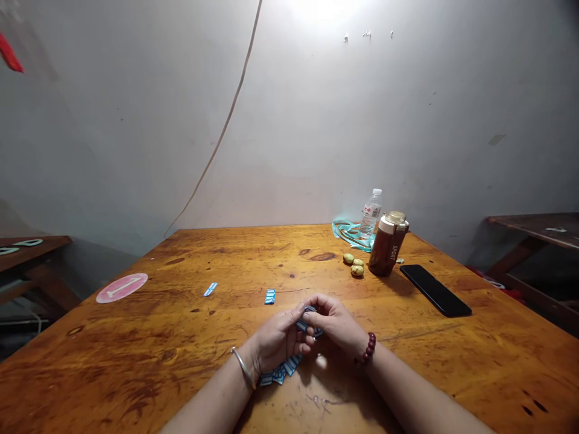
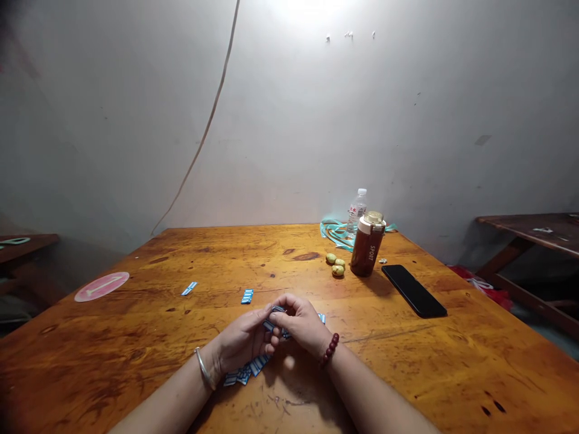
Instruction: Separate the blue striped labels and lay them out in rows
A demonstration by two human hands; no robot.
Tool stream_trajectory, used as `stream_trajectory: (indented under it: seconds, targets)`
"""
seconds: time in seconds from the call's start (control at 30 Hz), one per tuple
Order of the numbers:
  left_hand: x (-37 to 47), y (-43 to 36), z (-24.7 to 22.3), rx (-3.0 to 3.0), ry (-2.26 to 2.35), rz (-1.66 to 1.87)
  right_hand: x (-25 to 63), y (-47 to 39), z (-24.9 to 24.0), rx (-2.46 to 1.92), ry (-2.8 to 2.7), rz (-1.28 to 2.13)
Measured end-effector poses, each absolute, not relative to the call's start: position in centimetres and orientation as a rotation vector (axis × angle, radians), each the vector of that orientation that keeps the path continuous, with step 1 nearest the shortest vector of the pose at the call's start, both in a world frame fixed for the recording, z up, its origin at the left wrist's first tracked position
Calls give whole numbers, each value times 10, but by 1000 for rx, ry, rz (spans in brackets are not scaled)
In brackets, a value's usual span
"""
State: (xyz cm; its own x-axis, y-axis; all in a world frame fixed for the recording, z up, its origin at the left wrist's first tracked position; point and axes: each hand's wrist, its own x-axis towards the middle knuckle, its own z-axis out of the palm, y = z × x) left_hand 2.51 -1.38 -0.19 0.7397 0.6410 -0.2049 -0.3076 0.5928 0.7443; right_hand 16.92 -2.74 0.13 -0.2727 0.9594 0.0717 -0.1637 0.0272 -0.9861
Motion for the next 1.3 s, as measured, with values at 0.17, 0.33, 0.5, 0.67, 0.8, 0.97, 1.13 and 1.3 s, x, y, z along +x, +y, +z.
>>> stream_trajectory:
  seconds: [0.17,0.33,0.5,0.67,0.8,0.97,1.13,1.3]
  targets:
    - [26,-10,-5,720,495,631,168,-30,5,-997,-1482,1094]
    - [25,-10,-7,703,500,605,172,-29,3,-1051,-1681,790]
    - [26,-11,-7,726,518,585,172,-32,8,-1040,-1795,632]
    - [27,-9,-3,703,516,634,171,-30,6,-1107,-1635,591]
    - [26,-5,-8,702,558,697,172,-26,0,-1164,-1566,598]
    - [26,-3,-12,735,583,721,170,-25,-7,-1147,-1529,802]
    - [27,-3,-11,757,605,705,169,-25,-10,-1092,-1545,875]
    - [27,-4,-11,857,670,717,171,-24,-10,-1096,-1540,848]
